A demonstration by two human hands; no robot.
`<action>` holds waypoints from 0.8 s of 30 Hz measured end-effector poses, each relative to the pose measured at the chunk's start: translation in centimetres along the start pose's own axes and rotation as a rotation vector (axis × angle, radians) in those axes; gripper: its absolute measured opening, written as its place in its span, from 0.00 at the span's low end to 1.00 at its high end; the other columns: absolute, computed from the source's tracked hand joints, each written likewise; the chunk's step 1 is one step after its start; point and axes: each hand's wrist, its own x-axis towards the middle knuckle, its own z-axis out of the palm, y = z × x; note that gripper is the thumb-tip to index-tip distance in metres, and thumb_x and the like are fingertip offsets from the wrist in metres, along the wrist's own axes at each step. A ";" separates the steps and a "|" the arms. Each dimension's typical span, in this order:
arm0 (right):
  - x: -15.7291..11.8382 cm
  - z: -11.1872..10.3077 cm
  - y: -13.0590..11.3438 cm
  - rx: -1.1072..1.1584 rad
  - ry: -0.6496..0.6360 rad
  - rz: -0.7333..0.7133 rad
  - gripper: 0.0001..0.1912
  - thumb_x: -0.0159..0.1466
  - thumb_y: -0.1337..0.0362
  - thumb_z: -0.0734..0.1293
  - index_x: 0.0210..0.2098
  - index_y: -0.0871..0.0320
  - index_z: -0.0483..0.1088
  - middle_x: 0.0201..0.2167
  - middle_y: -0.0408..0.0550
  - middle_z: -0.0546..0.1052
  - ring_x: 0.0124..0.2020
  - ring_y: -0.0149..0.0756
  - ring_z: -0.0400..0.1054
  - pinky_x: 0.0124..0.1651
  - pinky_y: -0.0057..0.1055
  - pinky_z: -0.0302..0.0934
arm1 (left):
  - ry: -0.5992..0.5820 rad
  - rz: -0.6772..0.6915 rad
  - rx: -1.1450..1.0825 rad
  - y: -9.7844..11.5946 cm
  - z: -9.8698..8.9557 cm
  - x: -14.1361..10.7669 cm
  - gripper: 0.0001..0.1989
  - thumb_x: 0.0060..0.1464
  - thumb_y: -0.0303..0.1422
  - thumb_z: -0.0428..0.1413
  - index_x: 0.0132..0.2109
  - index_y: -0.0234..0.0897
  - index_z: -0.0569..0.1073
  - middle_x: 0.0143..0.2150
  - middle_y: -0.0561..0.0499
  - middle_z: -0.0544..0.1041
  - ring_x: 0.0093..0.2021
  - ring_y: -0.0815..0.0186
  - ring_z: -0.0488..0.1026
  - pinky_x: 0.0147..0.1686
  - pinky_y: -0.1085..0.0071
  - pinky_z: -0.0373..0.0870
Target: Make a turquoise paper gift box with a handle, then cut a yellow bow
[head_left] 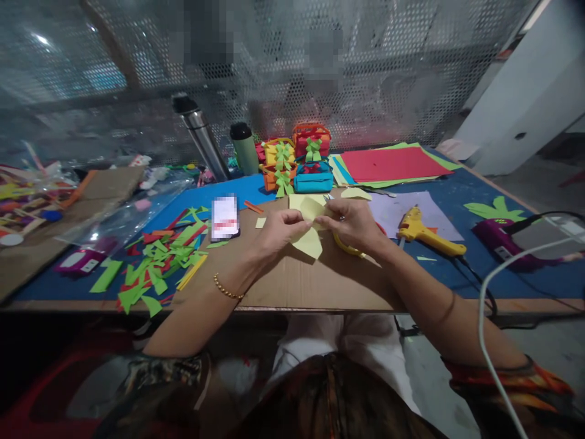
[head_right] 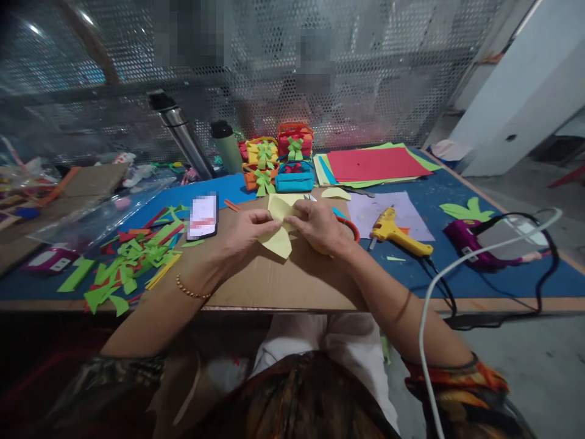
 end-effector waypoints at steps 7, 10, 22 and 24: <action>-0.4 -0.7 -0.3 0.199 -0.025 0.128 0.33 0.54 0.34 0.74 0.17 0.54 0.61 0.14 0.38 0.61 0.19 0.27 0.54 0.21 0.28 0.45 | -0.055 -0.049 0.113 0.4 0.1 -0.4 0.09 0.48 0.35 0.68 0.27 0.36 0.77 0.26 0.49 0.73 0.26 0.67 0.68 0.26 0.67 0.61; -0.5 -0.6 -0.5 0.234 -0.002 0.151 0.34 0.53 0.31 0.73 0.17 0.54 0.63 0.14 0.40 0.65 0.18 0.27 0.55 0.20 0.27 0.45 | -0.041 -0.053 0.092 0.4 0.1 -0.5 0.08 0.49 0.34 0.67 0.28 0.35 0.77 0.26 0.49 0.73 0.26 0.68 0.68 0.25 0.68 0.61; -0.4 0.1 0.1 0.253 -0.015 0.151 0.31 0.55 0.37 0.73 0.16 0.55 0.63 0.14 0.39 0.65 0.19 0.27 0.55 0.21 0.26 0.45 | -0.052 -0.040 0.112 0.2 0.0 -0.4 0.17 0.46 0.42 0.71 0.26 0.35 0.76 0.24 0.51 0.72 0.24 0.70 0.66 0.22 0.72 0.58; -0.3 0.2 0.0 0.268 -0.010 0.159 0.30 0.55 0.36 0.72 0.17 0.55 0.64 0.15 0.40 0.66 0.19 0.27 0.56 0.22 0.27 0.47 | -0.021 -0.037 0.119 0.3 0.0 -0.4 0.19 0.43 0.43 0.72 0.24 0.35 0.75 0.24 0.50 0.73 0.24 0.69 0.67 0.23 0.72 0.59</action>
